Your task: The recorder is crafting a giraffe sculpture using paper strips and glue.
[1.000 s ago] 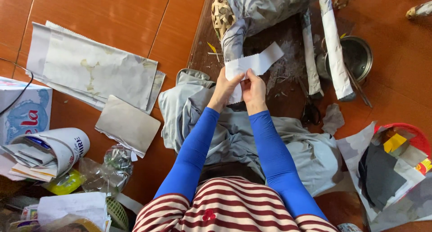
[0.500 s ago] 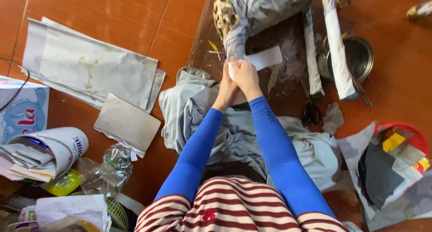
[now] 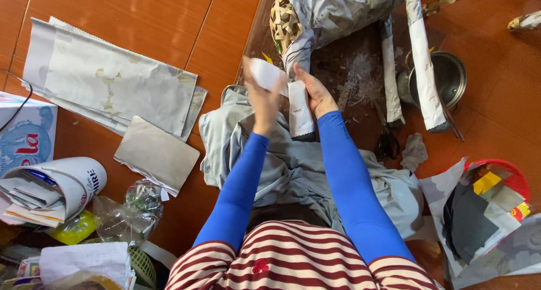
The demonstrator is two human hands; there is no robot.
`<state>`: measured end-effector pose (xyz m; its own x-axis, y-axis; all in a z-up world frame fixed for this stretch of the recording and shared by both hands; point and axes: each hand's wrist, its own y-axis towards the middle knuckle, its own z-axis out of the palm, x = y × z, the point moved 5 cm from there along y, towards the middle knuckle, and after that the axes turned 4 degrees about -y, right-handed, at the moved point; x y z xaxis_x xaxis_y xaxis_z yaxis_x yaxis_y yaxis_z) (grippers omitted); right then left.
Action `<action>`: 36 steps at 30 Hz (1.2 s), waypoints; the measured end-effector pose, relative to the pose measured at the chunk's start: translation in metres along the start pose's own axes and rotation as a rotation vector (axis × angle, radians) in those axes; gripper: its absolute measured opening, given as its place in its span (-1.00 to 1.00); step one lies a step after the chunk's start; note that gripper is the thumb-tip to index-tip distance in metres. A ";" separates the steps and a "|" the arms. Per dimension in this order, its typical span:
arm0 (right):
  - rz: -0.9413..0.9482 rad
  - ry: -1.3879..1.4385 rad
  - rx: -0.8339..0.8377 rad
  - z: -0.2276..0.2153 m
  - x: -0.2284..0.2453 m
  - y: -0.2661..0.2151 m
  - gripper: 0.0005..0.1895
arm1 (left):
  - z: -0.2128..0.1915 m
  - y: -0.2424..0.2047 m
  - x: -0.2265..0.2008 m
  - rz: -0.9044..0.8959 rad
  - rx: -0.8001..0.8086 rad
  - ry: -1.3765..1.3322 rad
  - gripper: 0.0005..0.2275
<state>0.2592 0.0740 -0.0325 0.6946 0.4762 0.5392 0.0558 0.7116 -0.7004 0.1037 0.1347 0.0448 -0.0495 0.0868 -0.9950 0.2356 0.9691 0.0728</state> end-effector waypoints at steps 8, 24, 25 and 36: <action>-0.107 -0.147 0.019 0.002 -0.012 -0.026 -0.14 | -0.012 0.064 -0.058 0.181 -0.112 0.001 -0.30; -0.663 -0.581 -0.736 -0.020 0.024 -0.033 -0.42 | 0.056 0.040 0.015 -0.038 0.306 -0.324 -0.37; -0.660 -0.548 -0.738 -0.029 0.022 -0.027 -0.40 | 0.047 0.031 0.051 -0.206 0.166 -0.322 -0.44; -0.441 0.220 -0.493 -0.022 0.020 -0.028 -0.81 | 0.080 -0.008 0.070 -0.469 0.354 -0.594 -0.44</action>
<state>0.2879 0.0525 -0.0124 0.6585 0.0437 0.7513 0.6490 0.4724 -0.5964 0.1761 0.1149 -0.0314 0.2778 -0.5395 -0.7948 0.6144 0.7359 -0.2847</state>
